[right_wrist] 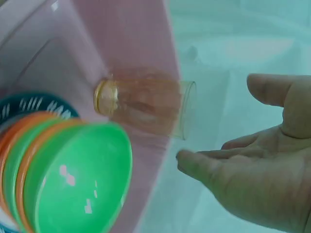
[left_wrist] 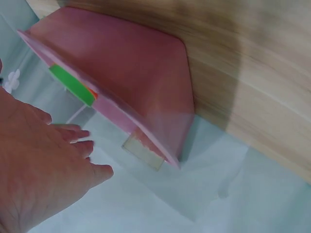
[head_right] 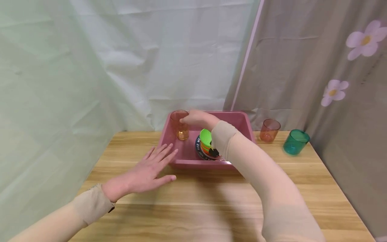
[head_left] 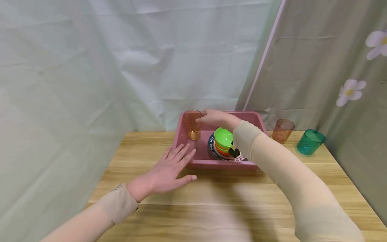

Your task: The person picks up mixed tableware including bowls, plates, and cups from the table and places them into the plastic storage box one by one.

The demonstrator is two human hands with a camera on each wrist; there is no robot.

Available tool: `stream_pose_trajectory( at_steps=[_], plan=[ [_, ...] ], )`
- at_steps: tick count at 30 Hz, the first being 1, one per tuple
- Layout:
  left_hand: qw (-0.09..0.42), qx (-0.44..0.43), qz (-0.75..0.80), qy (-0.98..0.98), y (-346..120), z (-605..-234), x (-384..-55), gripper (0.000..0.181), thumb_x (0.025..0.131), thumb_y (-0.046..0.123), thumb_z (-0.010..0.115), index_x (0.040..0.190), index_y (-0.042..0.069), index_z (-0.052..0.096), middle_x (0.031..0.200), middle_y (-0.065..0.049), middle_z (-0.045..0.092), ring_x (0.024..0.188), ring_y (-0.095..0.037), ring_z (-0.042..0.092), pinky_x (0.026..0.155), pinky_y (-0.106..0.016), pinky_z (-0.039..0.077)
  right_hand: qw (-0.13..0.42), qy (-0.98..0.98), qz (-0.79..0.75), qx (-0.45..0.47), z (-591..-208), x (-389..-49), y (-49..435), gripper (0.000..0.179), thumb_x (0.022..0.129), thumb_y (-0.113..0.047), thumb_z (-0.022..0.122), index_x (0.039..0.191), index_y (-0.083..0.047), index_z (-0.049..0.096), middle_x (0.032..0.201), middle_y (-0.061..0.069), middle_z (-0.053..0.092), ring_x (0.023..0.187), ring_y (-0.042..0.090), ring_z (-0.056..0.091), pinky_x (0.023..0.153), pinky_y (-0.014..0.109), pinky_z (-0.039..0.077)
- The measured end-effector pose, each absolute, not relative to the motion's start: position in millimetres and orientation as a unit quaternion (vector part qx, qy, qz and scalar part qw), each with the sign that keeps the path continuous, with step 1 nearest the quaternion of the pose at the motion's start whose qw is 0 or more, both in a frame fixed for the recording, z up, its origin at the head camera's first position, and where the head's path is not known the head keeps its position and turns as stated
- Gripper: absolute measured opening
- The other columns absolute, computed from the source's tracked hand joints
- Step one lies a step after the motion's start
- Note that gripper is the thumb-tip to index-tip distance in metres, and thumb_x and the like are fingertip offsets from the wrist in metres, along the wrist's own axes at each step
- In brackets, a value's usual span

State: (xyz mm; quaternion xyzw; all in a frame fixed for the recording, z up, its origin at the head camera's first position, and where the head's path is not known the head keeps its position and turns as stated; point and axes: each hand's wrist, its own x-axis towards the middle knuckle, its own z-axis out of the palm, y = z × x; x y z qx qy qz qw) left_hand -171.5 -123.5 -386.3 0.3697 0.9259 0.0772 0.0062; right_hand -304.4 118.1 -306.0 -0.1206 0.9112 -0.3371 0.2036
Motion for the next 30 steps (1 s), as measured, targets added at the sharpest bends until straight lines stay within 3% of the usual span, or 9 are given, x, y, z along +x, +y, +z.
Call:
stream_pose_trajectory(
  at_steps=[3, 9, 15, 20, 25, 30],
  plan=[
    [-0.004, 0.363, 0.078, 0.929, -126, -386, -177, 0.090, 0.098, 0.075, 0.036, 0.166, 0.019, 0.017, 0.171, -0.007, 0.006, 0.157, -0.030, 0.004, 0.123, -0.058, 0.002, 0.178, 0.921, -0.308, -0.162, -306, -292, 127, 0.089, 0.102, -0.042, 0.059, 0.165, -0.005, 0.009, 0.169, 0.016, 0.015, 0.154, 0.033, 0.019, 0.123, 0.052, 0.018],
    [-0.034, 0.344, 0.071, 0.936, -128, -386, -187, 0.088, 0.099, 0.074, 0.036, 0.166, 0.018, 0.017, 0.171, -0.007, 0.005, 0.157, -0.028, 0.004, 0.123, -0.057, 0.001, 0.099, 0.954, -0.188, -0.213, -314, -258, 147, 0.085, 0.101, -0.040, 0.062, 0.164, -0.004, 0.016, 0.167, 0.021, 0.019, 0.154, 0.039, 0.014, 0.124, 0.052, 0.014],
    [-0.048, 0.340, 0.060, 0.937, -127, -390, -190, 0.089, 0.099, 0.074, 0.037, 0.166, 0.020, 0.015, 0.171, -0.007, 0.004, 0.157, -0.029, 0.002, 0.123, -0.053, -0.008, 0.005, 0.972, -0.089, -0.219, -341, -211, 171, 0.088, 0.098, -0.053, 0.063, 0.163, -0.010, 0.024, 0.167, 0.022, 0.019, 0.154, 0.043, 0.010, 0.123, 0.056, 0.011],
    [-0.062, 0.343, 0.051, 0.936, -126, -400, -187, 0.090, 0.097, 0.077, 0.035, 0.166, 0.021, 0.015, 0.171, -0.008, 0.005, 0.156, -0.031, 0.003, 0.122, -0.055, -0.007, -0.070, 0.968, -0.051, -0.237, -368, -174, 190, 0.092, 0.093, -0.066, 0.061, 0.163, -0.014, 0.030, 0.166, 0.020, 0.025, 0.154, 0.043, 0.011, 0.123, 0.058, 0.009],
    [-0.081, 0.360, 0.051, 0.928, -123, -412, -178, 0.089, 0.098, 0.076, 0.036, 0.165, 0.020, 0.021, 0.171, -0.011, 0.010, 0.156, -0.033, 0.006, 0.122, -0.060, 0.002, -0.100, 0.967, -0.047, -0.231, -385, -149, 204, 0.096, 0.091, -0.076, 0.055, 0.161, -0.014, 0.034, 0.165, 0.020, 0.027, 0.154, 0.045, 0.011, 0.122, 0.061, 0.009],
    [-0.066, 0.370, 0.053, 0.925, -117, -422, -166, 0.088, 0.098, 0.075, 0.036, 0.166, 0.021, 0.017, 0.172, -0.008, 0.004, 0.157, -0.030, 0.000, 0.122, -0.061, 0.005, -0.101, 0.971, -0.061, -0.208, -398, -131, 215, 0.097, 0.091, -0.078, 0.051, 0.163, -0.016, 0.031, 0.168, 0.017, 0.021, 0.154, 0.044, 0.009, 0.122, 0.062, 0.007]
  ],
)
